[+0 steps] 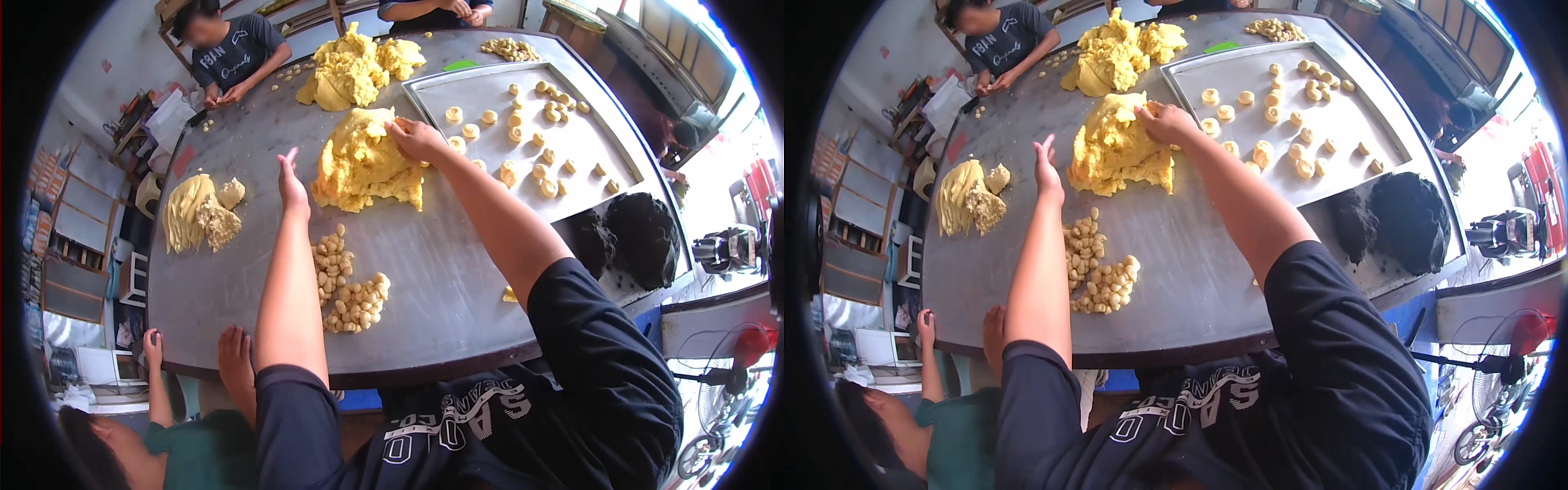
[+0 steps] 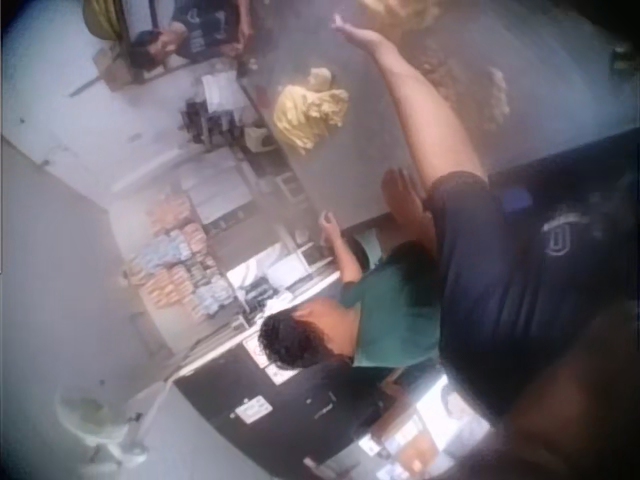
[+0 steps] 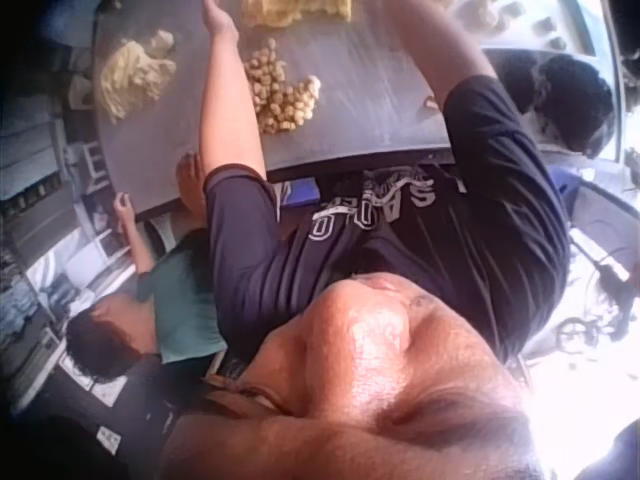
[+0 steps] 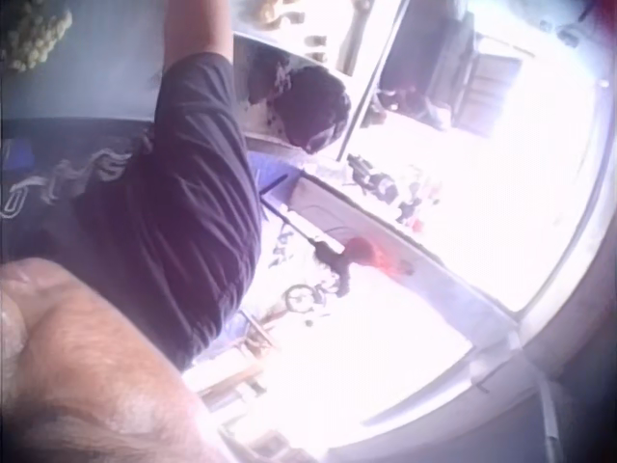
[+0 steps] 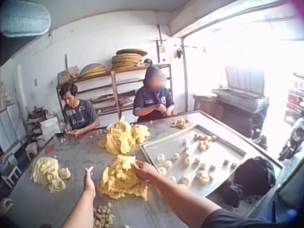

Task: The person shapes small pieces of yellow dough into round cookies and places them onto a metal baking tray on a stainless steel work table, then gathers and kneads a larger mass of dough before continuing to shape individual cookies.

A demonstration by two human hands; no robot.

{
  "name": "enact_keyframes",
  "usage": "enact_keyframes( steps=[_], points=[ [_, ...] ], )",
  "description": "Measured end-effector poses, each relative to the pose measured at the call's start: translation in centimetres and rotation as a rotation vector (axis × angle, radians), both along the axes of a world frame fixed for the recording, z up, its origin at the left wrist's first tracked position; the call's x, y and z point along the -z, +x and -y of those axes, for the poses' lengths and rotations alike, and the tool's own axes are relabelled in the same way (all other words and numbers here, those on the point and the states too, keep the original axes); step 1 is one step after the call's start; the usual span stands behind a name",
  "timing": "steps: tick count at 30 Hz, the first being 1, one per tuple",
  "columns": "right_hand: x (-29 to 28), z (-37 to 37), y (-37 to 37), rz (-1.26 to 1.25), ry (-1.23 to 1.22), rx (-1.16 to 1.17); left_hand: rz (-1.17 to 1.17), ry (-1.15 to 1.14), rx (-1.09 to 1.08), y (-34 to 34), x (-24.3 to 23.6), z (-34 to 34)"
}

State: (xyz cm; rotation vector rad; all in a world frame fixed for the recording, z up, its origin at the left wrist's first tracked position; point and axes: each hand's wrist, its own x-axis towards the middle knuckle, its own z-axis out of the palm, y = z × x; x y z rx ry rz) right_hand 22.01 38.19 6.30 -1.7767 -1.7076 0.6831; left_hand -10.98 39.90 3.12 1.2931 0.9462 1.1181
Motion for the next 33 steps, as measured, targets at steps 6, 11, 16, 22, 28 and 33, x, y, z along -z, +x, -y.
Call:
enact_keyframes(
  steps=[6, 11, 16, 22, 28, 33],
  points=[
    [0.2, 0.9, 1.1, 0.001, -0.023, 0.071, 0.207, -0.335, -0.230, 6.2, 2.2, -1.3],
    [0.5, 3.3, 0.8, 0.002, -0.083, 0.079, 0.291, -0.371, -0.208, 7.8, 1.2, 1.5],
    [0.6, 7.0, 0.7, -0.031, -0.156, 0.127, 0.261, -0.393, -0.264, 10.0, -1.3, 5.9],
    [2.0, 13.9, 0.2, -0.010, -0.145, 0.210, 0.187, -0.389, -0.179, 11.2, -3.4, 10.5],
    [2.4, 22.9, 0.4, -0.090, -0.133, 0.165, 0.143, -0.373, -0.182, 10.6, -3.5, 17.0],
    [3.7, 29.6, 3.3, -0.104, 0.015, 0.079, 0.091, -0.299, -0.280, 13.1, -3.8, 25.9]
  ],
)
